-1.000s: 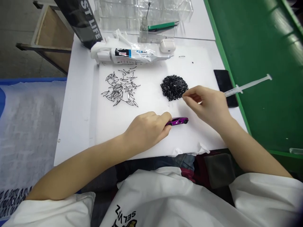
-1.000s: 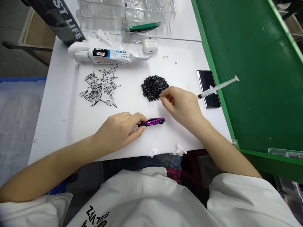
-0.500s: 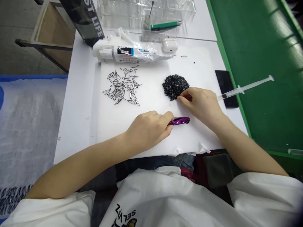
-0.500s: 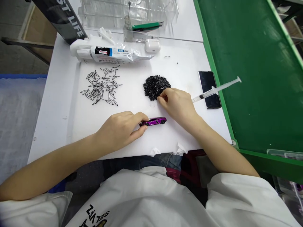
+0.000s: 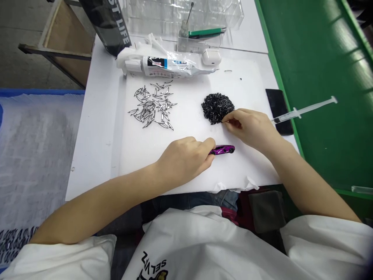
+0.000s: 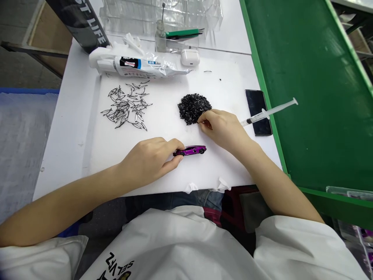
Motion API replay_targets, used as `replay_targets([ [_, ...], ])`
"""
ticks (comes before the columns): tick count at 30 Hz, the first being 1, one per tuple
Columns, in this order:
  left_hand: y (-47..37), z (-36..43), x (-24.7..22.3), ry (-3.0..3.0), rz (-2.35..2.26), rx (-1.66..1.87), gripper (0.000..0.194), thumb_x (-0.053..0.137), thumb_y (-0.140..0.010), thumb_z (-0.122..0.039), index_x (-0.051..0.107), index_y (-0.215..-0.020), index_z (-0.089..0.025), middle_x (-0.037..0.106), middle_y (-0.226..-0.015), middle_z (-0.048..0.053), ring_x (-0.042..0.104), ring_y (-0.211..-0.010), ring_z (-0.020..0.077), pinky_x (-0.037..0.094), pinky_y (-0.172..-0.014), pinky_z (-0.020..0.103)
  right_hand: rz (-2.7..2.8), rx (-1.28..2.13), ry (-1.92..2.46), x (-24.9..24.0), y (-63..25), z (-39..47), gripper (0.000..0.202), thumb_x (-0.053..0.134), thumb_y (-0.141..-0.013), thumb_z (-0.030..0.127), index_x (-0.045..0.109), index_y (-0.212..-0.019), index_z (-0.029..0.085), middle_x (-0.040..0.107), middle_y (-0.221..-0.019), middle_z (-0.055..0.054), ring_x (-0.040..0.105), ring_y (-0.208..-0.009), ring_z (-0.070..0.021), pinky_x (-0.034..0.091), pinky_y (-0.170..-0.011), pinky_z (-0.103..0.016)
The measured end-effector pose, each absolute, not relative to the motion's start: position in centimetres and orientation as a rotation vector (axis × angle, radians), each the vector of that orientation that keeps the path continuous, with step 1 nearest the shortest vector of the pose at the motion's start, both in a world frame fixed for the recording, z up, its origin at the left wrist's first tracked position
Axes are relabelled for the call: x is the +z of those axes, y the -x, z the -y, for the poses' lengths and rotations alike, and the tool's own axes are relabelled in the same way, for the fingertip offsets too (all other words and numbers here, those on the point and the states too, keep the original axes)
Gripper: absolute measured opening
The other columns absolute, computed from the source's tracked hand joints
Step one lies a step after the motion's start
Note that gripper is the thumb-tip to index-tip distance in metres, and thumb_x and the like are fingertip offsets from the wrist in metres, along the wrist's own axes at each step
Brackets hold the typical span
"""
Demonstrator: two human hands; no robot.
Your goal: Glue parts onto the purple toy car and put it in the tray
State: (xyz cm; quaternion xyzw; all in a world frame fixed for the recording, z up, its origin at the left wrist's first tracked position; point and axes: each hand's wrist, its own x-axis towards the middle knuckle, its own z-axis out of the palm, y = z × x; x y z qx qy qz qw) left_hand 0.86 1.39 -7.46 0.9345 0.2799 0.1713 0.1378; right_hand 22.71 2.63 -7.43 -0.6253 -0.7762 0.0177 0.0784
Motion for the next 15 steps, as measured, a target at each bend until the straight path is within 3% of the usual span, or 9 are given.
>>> replay_targets([
  [15, -0.9, -1.5, -7.4, -2.699, -0.818, 0.495, 0.017, 0.044, -0.087, -0.026, 0.057, -0.091, -0.015, 0.057, -0.06, -0.001, 0.055, -0.059, 0.0152, 0.038, -0.052, 0.026, 2.495, -0.129, 1.724, -7.7, -23.3, -2.9, 0.023, 0.044, -0.084, 0.028, 0.065, -0.083, 0.017, 0.064, -0.072, -0.006, 0.056, -0.063, -0.0179, 0.04, -0.058, -0.029],
])
